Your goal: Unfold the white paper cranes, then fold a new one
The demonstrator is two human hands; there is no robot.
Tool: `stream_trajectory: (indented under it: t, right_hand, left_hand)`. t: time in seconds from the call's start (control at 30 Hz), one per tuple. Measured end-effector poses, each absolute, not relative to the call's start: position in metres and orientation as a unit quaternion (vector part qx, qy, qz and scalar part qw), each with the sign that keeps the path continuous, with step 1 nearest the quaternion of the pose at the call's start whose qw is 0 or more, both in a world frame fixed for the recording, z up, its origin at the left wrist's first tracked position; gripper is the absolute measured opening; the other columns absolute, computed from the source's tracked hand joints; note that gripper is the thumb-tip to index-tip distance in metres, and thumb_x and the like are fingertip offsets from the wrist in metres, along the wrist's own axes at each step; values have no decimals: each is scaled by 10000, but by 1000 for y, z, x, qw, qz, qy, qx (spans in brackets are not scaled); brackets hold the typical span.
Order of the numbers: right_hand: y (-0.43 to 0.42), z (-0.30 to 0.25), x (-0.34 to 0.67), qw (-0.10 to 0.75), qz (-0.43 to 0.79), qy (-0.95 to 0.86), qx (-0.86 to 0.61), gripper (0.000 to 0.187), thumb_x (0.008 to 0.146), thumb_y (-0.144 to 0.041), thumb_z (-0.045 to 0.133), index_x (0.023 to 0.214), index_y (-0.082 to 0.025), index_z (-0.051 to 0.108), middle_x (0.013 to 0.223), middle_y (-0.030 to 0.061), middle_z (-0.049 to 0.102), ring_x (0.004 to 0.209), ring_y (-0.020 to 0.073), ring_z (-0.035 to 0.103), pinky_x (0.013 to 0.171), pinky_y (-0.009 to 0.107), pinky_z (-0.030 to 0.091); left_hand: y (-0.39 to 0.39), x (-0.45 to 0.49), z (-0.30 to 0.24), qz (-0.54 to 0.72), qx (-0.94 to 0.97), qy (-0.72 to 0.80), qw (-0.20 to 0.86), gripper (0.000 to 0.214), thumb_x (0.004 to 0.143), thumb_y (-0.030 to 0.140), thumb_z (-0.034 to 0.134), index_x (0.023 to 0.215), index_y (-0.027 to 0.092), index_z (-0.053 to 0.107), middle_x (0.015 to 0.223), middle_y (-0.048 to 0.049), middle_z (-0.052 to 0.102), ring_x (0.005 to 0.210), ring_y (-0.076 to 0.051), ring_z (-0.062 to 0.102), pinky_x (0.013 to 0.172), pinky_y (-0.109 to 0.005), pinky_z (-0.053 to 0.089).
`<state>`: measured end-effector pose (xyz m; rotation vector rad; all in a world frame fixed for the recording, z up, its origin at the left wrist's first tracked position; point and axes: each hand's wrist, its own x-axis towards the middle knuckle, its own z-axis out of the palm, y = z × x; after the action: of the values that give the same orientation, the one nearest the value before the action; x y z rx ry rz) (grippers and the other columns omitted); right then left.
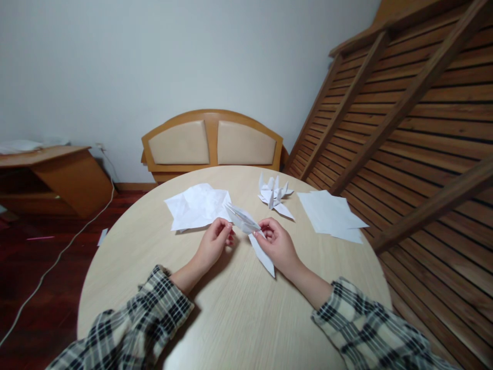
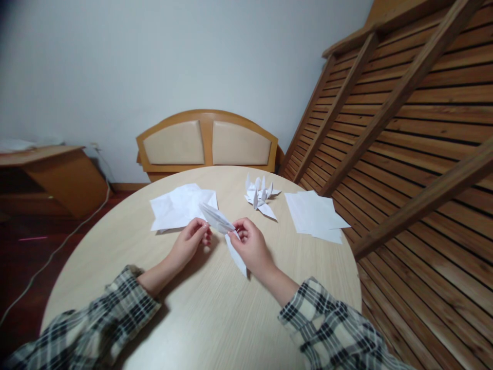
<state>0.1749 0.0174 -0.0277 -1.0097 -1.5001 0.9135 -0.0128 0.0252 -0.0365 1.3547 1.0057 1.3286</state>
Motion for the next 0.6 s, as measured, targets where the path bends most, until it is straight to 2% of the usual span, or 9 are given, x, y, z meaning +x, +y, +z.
stream_trajectory:
  t: [0.07,0.13,0.23,0.3,0.47,0.6]
  right_hand:
    - [16,-25,176,540,319,-647,-434,110,806,-268,632,845,-213,546,758,-5,580,654,143,577,578,258,473]
    - [15,-23,178,542,248,-675,-434,58,808,-202,600,830,-212,548,808,6,567,670,139,574,593,262,481]
    - [13,-22,179,521,166,-726,-416,143,779,-97,548,862,-213,562,900,21,536,664,125,551,593,265,479]
    - [11,-22,178,491,128,-759,-408,208,766,-58,537,895,-218,573,944,32,535,697,135,558,626,283,492]
    - [7,-21,177,417,70,-821,-383,226,828,-106,621,1020,-224,601,1016,65,580,955,221,600,822,386,528]
    - [6,-21,176,401,71,-842,-353,193,881,-163,629,1058,-240,622,1025,58,619,968,213,611,857,392,519]
  left_hand:
    - [23,-14,-34,513,608,409,447,262,882,397,597,746,173,594,681,-17,598,633,-140,560,630,-292,469]
    - [19,-12,-30,478,653,395,434,288,897,395,572,757,159,661,737,-60,667,714,-171,610,704,-323,486]
    - [13,-8,-25,450,689,363,437,267,889,374,589,926,149,728,957,-118,743,897,-224,662,851,-379,494]
    - [10,-6,-24,444,693,356,444,269,876,370,615,976,147,728,1017,-128,748,941,-240,666,896,-400,487]
    - [15,-7,-29,470,652,375,462,292,842,419,642,911,142,700,942,-125,744,865,-238,657,839,-393,502]
    - [20,-9,-33,496,627,386,460,288,841,429,624,881,146,667,904,-109,721,832,-218,633,826,-383,497]
